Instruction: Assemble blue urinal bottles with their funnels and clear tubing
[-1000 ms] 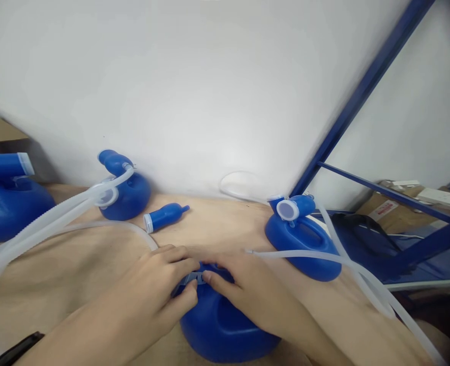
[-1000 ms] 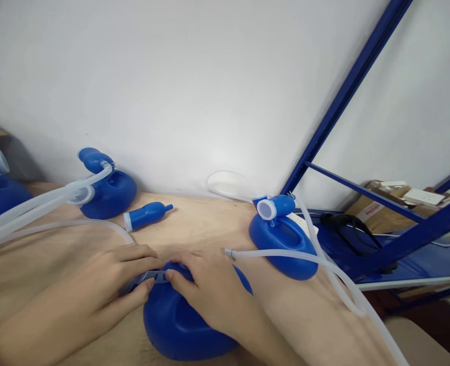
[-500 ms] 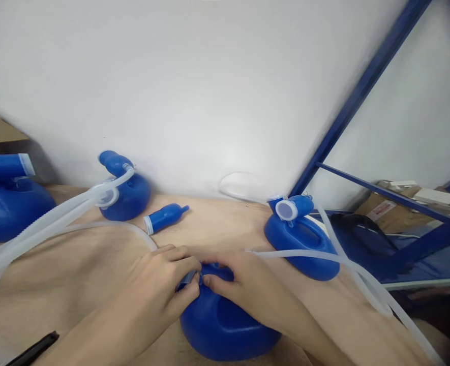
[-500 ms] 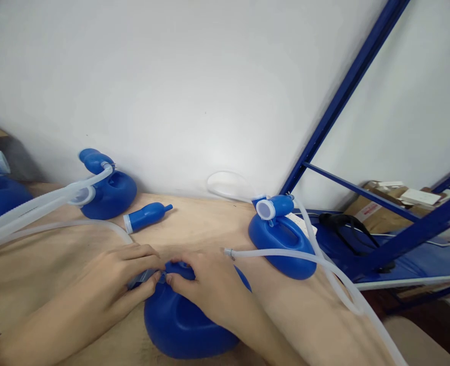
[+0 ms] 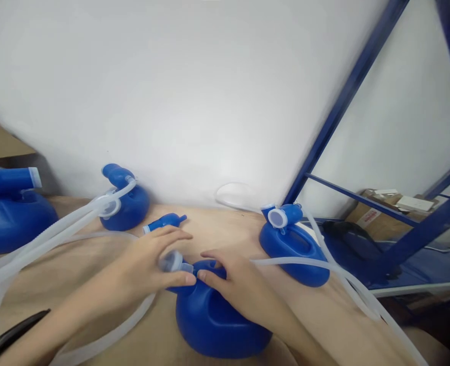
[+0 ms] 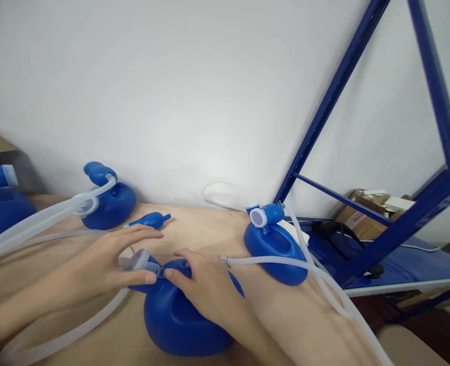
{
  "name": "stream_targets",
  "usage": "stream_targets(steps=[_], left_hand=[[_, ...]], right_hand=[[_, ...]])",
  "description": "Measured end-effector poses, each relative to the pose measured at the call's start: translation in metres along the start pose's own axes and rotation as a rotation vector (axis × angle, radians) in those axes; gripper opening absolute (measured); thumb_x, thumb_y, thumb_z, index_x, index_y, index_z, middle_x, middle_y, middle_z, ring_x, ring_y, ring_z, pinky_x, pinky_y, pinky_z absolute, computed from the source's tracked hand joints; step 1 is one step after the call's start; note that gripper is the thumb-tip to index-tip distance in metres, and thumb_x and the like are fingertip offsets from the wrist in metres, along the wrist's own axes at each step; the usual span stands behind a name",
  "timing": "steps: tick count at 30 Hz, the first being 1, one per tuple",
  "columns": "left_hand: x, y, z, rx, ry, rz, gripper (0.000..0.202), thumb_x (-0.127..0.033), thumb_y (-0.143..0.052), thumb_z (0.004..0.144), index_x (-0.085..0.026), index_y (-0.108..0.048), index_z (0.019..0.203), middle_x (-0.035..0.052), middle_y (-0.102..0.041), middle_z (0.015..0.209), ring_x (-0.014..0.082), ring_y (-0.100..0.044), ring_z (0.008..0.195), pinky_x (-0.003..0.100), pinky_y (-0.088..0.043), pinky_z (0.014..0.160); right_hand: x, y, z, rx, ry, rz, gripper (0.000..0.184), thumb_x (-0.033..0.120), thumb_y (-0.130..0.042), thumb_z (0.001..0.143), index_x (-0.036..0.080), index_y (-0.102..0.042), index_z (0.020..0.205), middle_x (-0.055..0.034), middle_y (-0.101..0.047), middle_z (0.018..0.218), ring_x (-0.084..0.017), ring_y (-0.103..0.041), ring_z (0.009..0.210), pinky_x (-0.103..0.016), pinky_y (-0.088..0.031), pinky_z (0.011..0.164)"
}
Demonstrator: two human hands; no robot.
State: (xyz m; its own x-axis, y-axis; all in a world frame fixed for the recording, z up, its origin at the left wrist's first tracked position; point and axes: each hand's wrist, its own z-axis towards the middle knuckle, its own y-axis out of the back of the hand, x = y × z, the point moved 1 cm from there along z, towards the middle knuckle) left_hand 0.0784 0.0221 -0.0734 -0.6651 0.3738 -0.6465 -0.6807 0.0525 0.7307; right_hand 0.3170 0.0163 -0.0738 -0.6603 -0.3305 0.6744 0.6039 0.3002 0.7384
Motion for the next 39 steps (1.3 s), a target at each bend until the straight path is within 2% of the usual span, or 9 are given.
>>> stream_targets(steps=[4, 7, 10, 14, 17, 21, 24, 31, 39], left_hand=[[0.054, 0.014, 0.024, -0.110, 0.212, 0.042, 0.065, -0.068, -0.037, 0.097, -0.028, -0.058, 0.144, 0.0059, -0.062, 0.150, 0.0320, -0.057, 0.138, 0.041, -0.047, 0.113], [0.098, 0.003, 0.037, -0.191, 0.317, 0.177, 0.086, -0.063, -0.057, 0.081, -0.007, -0.053, 0.146, 0.0260, -0.054, 0.152, 0.0493, -0.043, 0.145, 0.059, -0.034, 0.119], [0.129, -0.016, 0.037, -0.167, 0.377, 0.234, 0.089, -0.059, -0.063, 0.073, -0.009, -0.052, 0.146, 0.0287, -0.064, 0.136, 0.0553, -0.055, 0.130, 0.065, -0.044, 0.105], [0.142, -0.020, 0.032, -0.162, 0.358, 0.227, 0.080, -0.053, -0.058, 0.077, -0.010, -0.054, 0.144, 0.0240, -0.068, 0.122, 0.0480, -0.065, 0.115, 0.060, -0.049, 0.099], [0.134, 0.000, 0.033, -0.191, 0.319, 0.179, 0.074, -0.051, -0.061, 0.075, -0.012, -0.057, 0.139, 0.0179, -0.070, 0.120, 0.0404, -0.068, 0.112, 0.052, -0.051, 0.102], [0.099, 0.039, 0.027, -0.176, 0.268, 0.031, 0.068, -0.056, -0.066, 0.080, -0.023, -0.055, 0.139, 0.0077, -0.075, 0.121, 0.0319, -0.074, 0.106, 0.042, -0.059, 0.095], [0.062, 0.057, 0.016, -0.136, 0.177, -0.177, 0.072, -0.057, -0.077, 0.077, -0.028, -0.056, 0.139, 0.0036, -0.077, 0.120, 0.0317, -0.073, 0.112, 0.037, -0.061, 0.093], [0.013, 0.053, -0.008, -0.338, 0.020, -0.158, 0.055, -0.058, -0.066, 0.087, -0.035, -0.058, 0.136, -0.0103, -0.071, 0.079, 0.0164, -0.066, 0.063, 0.024, -0.052, 0.057], [0.000, 0.041, -0.021, -0.340, -0.174, -0.168, 0.040, -0.049, -0.061, 0.090, -0.040, -0.063, 0.129, -0.0124, -0.072, 0.083, 0.0112, -0.060, 0.059, 0.021, -0.047, 0.056]], right_hand=[[-0.005, 0.008, 0.001, 0.103, -0.019, 0.059, 0.068, 0.049, -0.081, 0.083, 0.034, -0.060, 0.145, -0.0057, -0.068, 0.143, -0.030, -0.062, 0.130, -0.047, -0.046, 0.110], [-0.005, 0.017, 0.001, 0.187, 0.021, 0.022, 0.079, 0.037, -0.086, 0.077, 0.033, -0.055, 0.150, -0.0050, -0.061, 0.151, -0.030, -0.055, 0.139, -0.047, -0.040, 0.118], [-0.009, 0.029, 0.003, 0.290, 0.096, -0.042, 0.091, 0.044, -0.086, 0.078, 0.032, -0.045, 0.158, -0.0062, -0.049, 0.161, -0.030, -0.045, 0.147, -0.047, -0.034, 0.123], [-0.034, 0.050, 0.008, 0.277, 0.052, -0.121, 0.071, 0.065, -0.050, 0.101, 0.030, -0.038, 0.161, -0.0027, -0.037, 0.169, -0.028, -0.024, 0.159, -0.051, -0.016, 0.130], [-0.063, 0.059, 0.014, 0.228, -0.039, -0.266, 0.060, 0.058, -0.028, 0.109, 0.029, -0.050, 0.155, -0.0037, -0.050, 0.161, -0.028, -0.036, 0.154, -0.051, -0.022, 0.129], [-0.096, 0.058, 0.024, 0.250, -0.046, -0.344, 0.046, 0.045, -0.045, 0.105, 0.026, -0.066, 0.141, -0.0091, -0.072, 0.136, -0.032, -0.067, 0.125, -0.050, -0.049, 0.109], [-0.104, 0.061, 0.027, 0.219, -0.052, -0.342, 0.041, 0.040, -0.053, 0.100, 0.023, -0.069, 0.135, -0.0096, -0.079, 0.115, -0.031, -0.073, 0.104, -0.047, -0.056, 0.094], [-0.041, 0.093, -0.003, -0.122, 0.140, -0.294, 0.035, 0.041, -0.040, 0.107, 0.021, -0.069, 0.100, -0.0065, -0.073, 0.098, -0.023, -0.066, 0.089, -0.037, -0.051, 0.081], [0.004, 0.069, -0.030, -0.311, 0.480, -0.301, 0.023, 0.027, -0.045, 0.100, 0.022, -0.068, 0.100, -0.0054, -0.074, 0.087, -0.022, -0.069, 0.079, -0.033, -0.053, 0.070]])
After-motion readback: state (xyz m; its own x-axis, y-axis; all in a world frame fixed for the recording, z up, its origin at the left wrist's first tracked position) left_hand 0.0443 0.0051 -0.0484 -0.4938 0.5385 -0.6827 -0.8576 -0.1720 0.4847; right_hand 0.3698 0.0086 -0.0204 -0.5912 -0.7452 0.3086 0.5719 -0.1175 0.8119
